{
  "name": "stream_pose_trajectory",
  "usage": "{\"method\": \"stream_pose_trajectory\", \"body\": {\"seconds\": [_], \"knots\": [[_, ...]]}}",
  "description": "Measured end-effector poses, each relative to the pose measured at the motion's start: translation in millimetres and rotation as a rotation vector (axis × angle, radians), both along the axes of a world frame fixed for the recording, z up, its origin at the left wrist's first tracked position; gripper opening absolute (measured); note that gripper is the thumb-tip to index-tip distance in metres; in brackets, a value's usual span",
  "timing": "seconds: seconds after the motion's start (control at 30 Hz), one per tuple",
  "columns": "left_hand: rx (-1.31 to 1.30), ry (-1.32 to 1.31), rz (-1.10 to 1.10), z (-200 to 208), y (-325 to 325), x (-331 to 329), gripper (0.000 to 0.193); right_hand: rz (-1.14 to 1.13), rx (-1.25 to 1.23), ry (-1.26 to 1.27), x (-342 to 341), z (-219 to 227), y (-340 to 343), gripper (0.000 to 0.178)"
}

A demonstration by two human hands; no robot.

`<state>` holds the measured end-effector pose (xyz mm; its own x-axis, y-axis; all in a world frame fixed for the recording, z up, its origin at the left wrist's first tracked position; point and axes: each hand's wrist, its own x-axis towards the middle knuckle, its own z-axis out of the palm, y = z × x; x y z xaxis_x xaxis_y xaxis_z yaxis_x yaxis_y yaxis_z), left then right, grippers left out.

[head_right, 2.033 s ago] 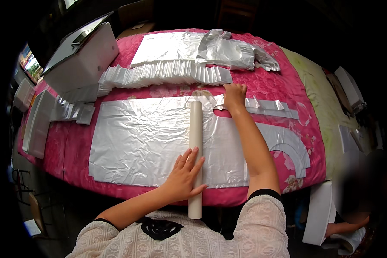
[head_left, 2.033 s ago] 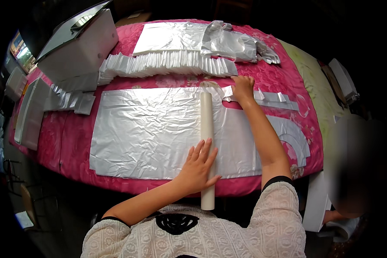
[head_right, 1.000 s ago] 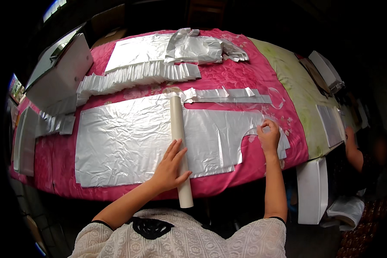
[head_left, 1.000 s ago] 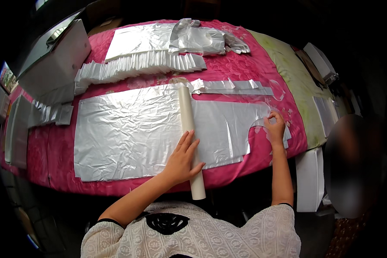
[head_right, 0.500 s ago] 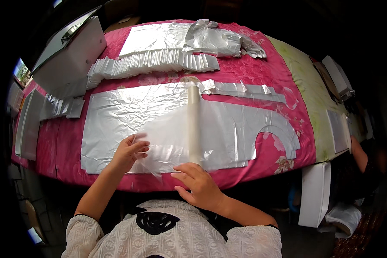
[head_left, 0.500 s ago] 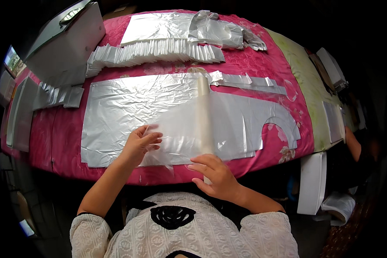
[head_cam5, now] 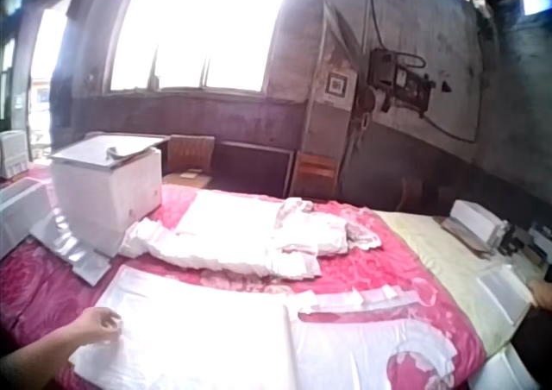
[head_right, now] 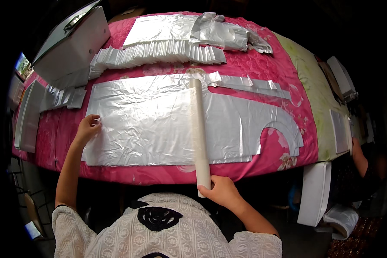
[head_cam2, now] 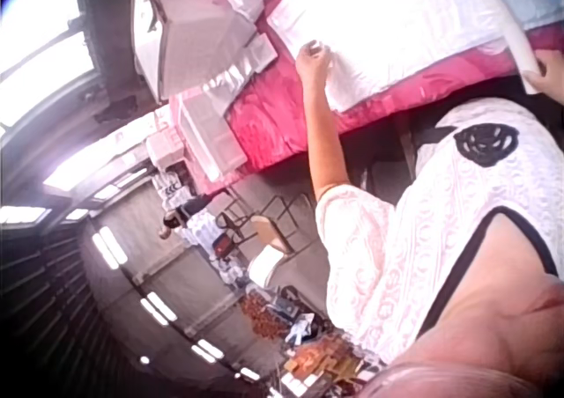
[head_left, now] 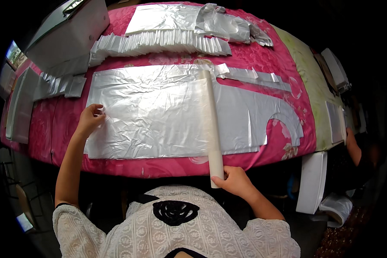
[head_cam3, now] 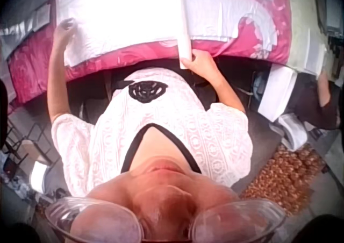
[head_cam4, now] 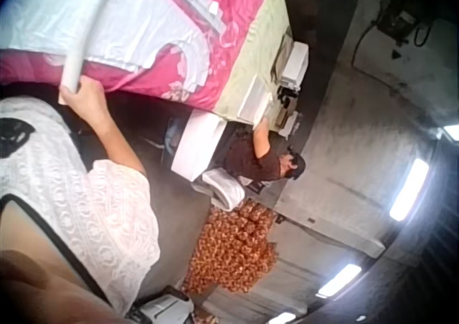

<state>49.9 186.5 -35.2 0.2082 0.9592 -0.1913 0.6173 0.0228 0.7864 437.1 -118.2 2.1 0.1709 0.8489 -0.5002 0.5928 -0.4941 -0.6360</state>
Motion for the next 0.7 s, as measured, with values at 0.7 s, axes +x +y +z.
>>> {"method": "stream_pose_trajectory", "body": {"seconds": [0.7], "knots": [[0.669, 0.248, -0.699, -31.3, -129.5, 260.3, 0.066, 0.097, -0.056, 0.145, 30.1, 5.2, 49.0, 0.051]]}}
